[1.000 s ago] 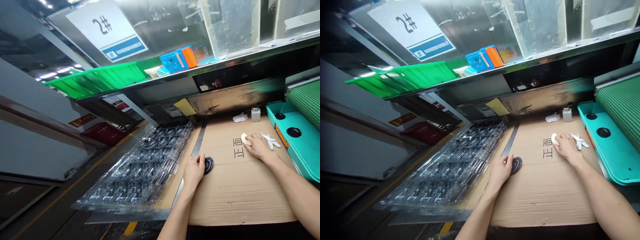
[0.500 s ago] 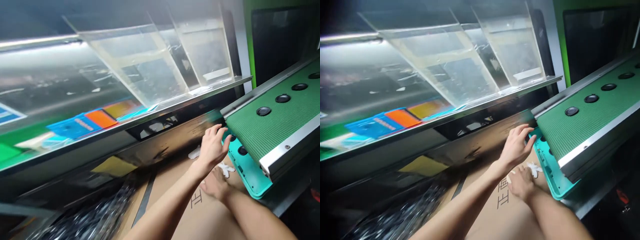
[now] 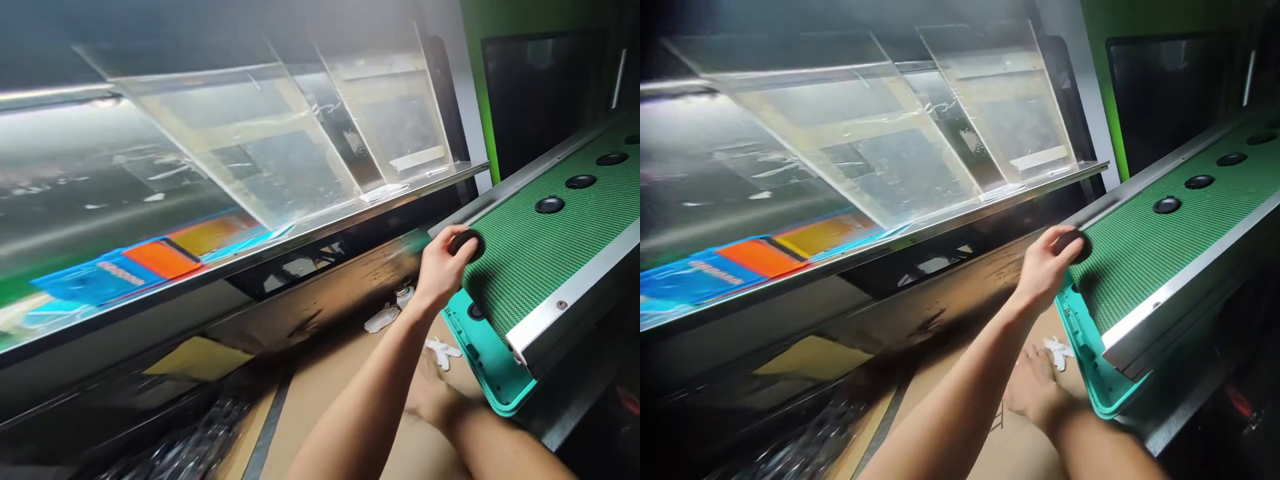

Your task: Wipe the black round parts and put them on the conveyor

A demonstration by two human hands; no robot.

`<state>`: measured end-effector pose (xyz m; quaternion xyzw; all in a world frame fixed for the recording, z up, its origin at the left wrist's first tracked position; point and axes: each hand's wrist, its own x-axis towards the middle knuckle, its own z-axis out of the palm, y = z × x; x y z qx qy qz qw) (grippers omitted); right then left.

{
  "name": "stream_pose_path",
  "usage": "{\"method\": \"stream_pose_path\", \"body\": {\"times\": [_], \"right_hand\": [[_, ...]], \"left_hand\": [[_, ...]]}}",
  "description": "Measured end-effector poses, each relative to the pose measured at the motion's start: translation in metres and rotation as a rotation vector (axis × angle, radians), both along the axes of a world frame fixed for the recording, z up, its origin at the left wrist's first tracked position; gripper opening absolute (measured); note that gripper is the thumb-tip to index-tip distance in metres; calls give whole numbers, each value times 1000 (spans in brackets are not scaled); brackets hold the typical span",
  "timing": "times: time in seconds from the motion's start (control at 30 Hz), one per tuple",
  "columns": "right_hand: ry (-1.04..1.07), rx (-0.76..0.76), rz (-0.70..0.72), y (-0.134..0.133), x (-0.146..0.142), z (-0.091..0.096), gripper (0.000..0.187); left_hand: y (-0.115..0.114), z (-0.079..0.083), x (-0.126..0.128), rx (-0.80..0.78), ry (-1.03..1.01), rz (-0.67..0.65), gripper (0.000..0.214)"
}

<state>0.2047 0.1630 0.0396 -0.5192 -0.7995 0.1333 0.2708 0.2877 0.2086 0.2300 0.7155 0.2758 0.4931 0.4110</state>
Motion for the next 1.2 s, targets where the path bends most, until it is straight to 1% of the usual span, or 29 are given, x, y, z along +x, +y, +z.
{"method": "stream_pose_path", "body": {"times": [0.03, 0.07, 0.1, 0.13, 0.17, 0.23, 0.3, 0.33, 0.37, 0.4, 0.43, 0.47, 0.57, 0.63, 0.7, 0.77, 0.8, 0.9, 0.93, 1.03, 1.07, 1.17, 1.2], "right_hand": [[-30, 2, -10, -1, 1, -1, 28], [-59, 1, -15, -1, 2, -1, 27], [-81, 2, -15, -2, 3, -1, 26], [-90, 2, -9, -2, 5, 1, 26], [-95, -4, -16, -1, 7, 3, 25], [-76, 0, -64, -1, 9, 7, 25], [12, 54, -125, -1, 8, 11, 27], [73, 97, -141, -3, 5, 12, 30], [136, 145, -140, -6, 2, 13, 34], [188, 188, -116, -10, -3, 14, 37], [218, 217, -74, -15, -8, 13, 39], [221, 230, -22, -20, -13, 13, 39], [117, 224, 112, -30, -24, 9, 37], [50, 218, 135, -30, -28, 7, 36], [34, 203, 86, -26, -31, 6, 36], [37, 182, 28, -25, -34, 4, 35], [35, 176, 30, -26, -36, 3, 36], [4, 186, 108, -31, -41, 0, 36], [-5, 192, 101, -31, -43, 0, 36], [-23, 200, 2, -29, -45, 1, 36], [-35, 199, 11, -29, -45, 2, 36], [-88, 198, 100, -29, -43, 5, 37], [-103, 191, 75, -29, -43, 6, 37]], "left_hand": [[-9, -9, -32, -91, -45, 22, 34], [-18, -22, -66, -205, -91, 54, 37], [-26, -38, -98, -325, -145, 110, 39], [-33, -57, -130, -434, -178, 163, 40], [-39, -78, -159, -515, -223, 260, 42], [-48, -120, -205, -648, -330, 404, 45], [-53, -155, -234, -724, -445, 490, 34], [-55, -169, -242, -761, -497, 508, 27], [-57, -179, -246, -793, -549, 500, 20], [-59, -186, -248, -820, -603, 470, 15], [-61, -190, -247, -846, -660, 410, 12], [-63, -191, -246, -869, -718, 329, 14], [-69, -188, -240, -933, -878, 96, 34], [-70, -187, -238, -950, -943, 25, 38], [-68, -188, -237, -944, -977, 11, 33], [-63, -191, -238, -964, -997, 29, 31], [-60, -192, -239, -992, -1008, 49, 32], [-54, -195, -245, -1049, -1046, 114, 35], [-53, -195, -247, -1036, -1053, 112, 34], [-52, -194, -251, -974, -1052, 74, 33], [-53, -194, -251, -979, -1051, 76, 33], [-54, -192, -251, -1004, -1040, 92, 34], [-54, -192, -251, -995, -1029, 77, 34]]}}
